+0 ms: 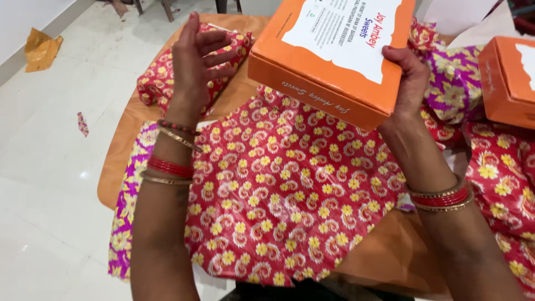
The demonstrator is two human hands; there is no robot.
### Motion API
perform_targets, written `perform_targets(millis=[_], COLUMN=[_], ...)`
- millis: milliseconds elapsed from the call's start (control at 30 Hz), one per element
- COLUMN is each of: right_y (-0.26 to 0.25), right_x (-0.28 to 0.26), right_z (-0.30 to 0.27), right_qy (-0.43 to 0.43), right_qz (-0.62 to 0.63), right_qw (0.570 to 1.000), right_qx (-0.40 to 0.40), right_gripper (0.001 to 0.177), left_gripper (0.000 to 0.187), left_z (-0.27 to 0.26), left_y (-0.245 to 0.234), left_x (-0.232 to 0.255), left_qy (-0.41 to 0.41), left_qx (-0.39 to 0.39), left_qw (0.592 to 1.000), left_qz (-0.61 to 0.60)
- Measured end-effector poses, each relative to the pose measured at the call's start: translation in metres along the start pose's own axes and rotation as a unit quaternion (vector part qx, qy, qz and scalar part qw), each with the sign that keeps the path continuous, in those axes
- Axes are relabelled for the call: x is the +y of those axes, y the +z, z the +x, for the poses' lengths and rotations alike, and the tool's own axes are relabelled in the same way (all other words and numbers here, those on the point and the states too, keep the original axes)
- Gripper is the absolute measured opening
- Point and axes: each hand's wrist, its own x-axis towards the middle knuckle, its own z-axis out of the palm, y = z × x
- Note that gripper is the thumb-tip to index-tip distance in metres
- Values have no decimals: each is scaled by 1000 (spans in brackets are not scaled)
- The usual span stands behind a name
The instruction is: The person wraps several rectangular boxes using red floral wrapping paper and white tissue paper. They fold the paper around each box, tuck the edges, and place the wrapped items on the table. The person handles multiple boxes one at a time, including a white box and an orange box.
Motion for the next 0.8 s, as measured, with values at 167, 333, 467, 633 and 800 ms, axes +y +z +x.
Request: perform_targets(millis=[167, 333, 467, 633, 800], right_y=[-20, -38, -40, -31, -29], right_x=[-8, -38, -55, -78, -100], right_z=[-12, -22, -40, -65, -77], right_qy=[-19, -95, -132, -141, -157], right_qz=[56, 60, 23, 23, 28], right_qw=[998, 992, 989, 987, 984], right_qx=[-13, -63, -69, -72, -74], right_gripper=[42, 26, 31, 40, 49], left_gripper=[63, 47, 61, 111, 71], left_z=[-38, -83, -65, -1, 18], left_y=[48, 80, 88, 65, 44], left_x=[-22, -59, -87, -116, -126], left_qy=[26, 168, 117, 164, -74], left_qx=[-6, -146, -170, -129, -168], left_qw=[971, 827, 785, 803, 818], left_qz=[238, 517, 585, 558, 545])
